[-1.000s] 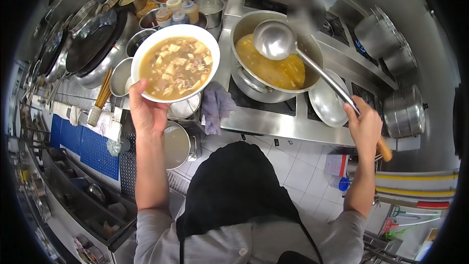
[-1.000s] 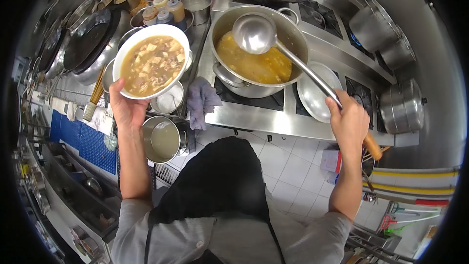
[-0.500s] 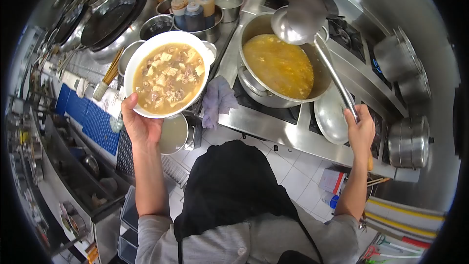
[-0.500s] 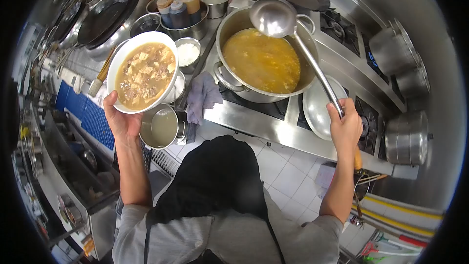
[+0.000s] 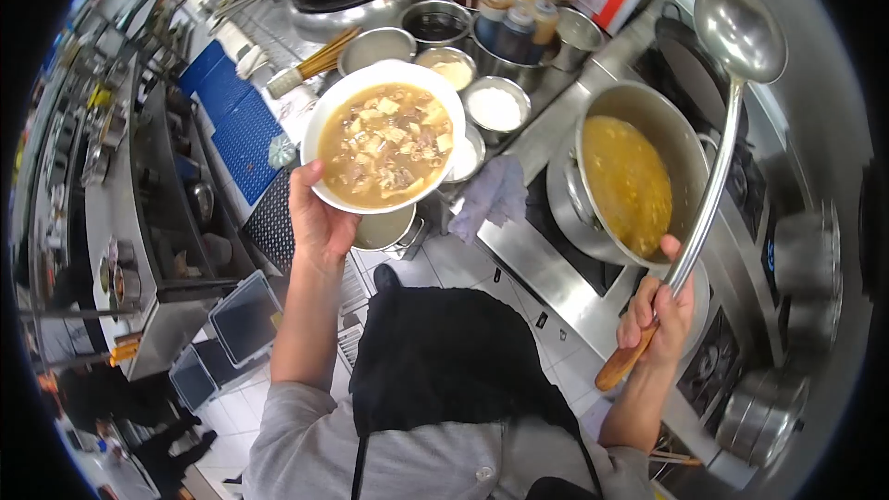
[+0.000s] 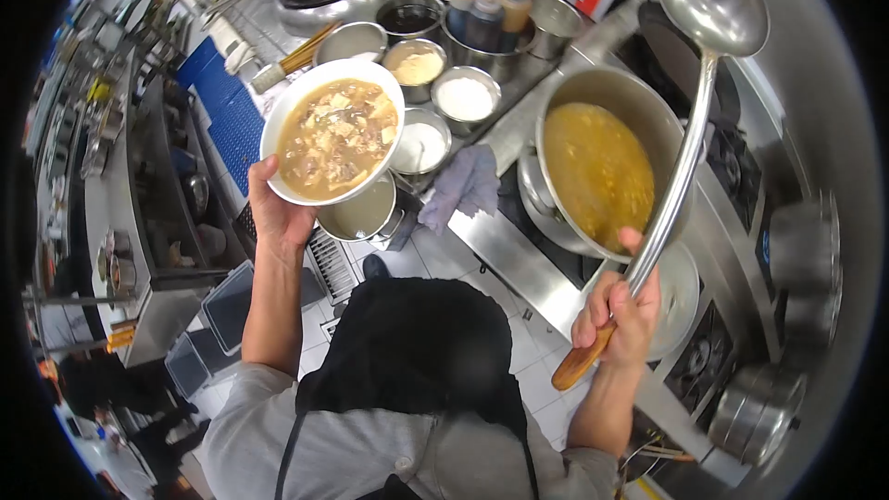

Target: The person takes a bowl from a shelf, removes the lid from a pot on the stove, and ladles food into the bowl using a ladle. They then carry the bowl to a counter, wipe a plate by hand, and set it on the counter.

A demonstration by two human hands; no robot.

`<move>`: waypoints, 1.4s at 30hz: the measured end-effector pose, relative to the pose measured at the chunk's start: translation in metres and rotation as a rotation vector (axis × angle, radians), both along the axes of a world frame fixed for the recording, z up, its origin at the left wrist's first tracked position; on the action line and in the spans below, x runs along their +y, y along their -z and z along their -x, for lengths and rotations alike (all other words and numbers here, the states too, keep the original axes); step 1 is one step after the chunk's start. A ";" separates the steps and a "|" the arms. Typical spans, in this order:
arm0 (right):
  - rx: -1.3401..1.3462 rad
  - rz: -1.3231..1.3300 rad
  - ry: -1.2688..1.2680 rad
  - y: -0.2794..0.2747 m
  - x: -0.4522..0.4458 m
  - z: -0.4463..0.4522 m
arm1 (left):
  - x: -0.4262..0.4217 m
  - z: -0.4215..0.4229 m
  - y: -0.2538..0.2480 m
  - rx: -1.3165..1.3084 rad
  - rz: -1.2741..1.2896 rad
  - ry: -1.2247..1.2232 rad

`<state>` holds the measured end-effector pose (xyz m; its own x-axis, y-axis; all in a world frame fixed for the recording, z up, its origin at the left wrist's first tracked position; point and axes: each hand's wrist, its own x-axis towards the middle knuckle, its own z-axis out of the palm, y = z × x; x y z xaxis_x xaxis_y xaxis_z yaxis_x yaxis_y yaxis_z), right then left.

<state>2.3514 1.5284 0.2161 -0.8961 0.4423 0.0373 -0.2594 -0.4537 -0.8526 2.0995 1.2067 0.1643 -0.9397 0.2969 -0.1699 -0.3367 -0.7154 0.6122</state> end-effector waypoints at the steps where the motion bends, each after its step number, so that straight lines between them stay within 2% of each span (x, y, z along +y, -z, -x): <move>1: 0.017 0.031 -0.015 -0.001 -0.005 0.010 | -0.006 0.002 0.002 -0.003 -0.023 -0.013; 6: 0.008 0.115 -0.114 0.001 -0.045 0.072 | -0.046 0.021 0.013 -0.013 -0.012 -0.098; 10: -0.053 0.068 -0.182 -0.003 -0.094 0.148 | -0.088 0.043 0.015 0.023 -0.011 -0.122; 12: -0.133 -0.052 -0.194 0.000 -0.119 0.194 | -0.116 0.059 0.020 0.026 0.000 -0.138; 16: -0.106 -0.113 -0.113 0.016 -0.205 0.309 | -0.185 0.102 0.036 -0.009 0.024 -0.197; 18: -0.047 -0.141 -0.105 0.039 -0.242 0.373 | -0.220 0.124 0.039 -0.018 0.077 -0.205; 22: -0.121 -0.046 0.080 0.086 -0.322 0.498 | -0.281 0.167 0.036 -0.023 0.105 -0.183; 26: -0.357 -0.234 0.319 0.148 -0.341 0.583 | -0.325 0.202 0.046 -0.042 0.090 -0.143; 28: -0.473 -0.447 0.414 0.210 -0.339 0.619 | -0.357 0.213 0.059 -0.103 0.124 -0.169; 34: -0.721 -0.859 0.584 0.232 -0.356 0.623 | -0.374 0.233 0.062 -0.042 0.042 -0.239; 37: -0.803 -0.838 0.501 0.241 -0.356 0.630 | -0.385 0.231 0.065 -0.029 0.049 -0.293; 39: -0.919 -0.847 0.265 0.264 -0.333 0.644 | -0.393 0.229 0.066 -0.055 0.052 -0.307; 41: -0.972 -0.877 0.069 0.252 -0.338 0.634 | -0.401 0.230 0.068 -0.045 0.042 -0.351; 42: -0.881 -1.058 0.178 0.239 -0.349 0.626 | -0.406 0.232 0.069 -0.036 0.034 -0.367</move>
<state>1.7257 1.1795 -0.0228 -0.7343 0.6683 -0.1189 0.5521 0.4861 -0.6774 1.8678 0.8004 0.0955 -0.9758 -0.0653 -0.2088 -0.0831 -0.7723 0.6298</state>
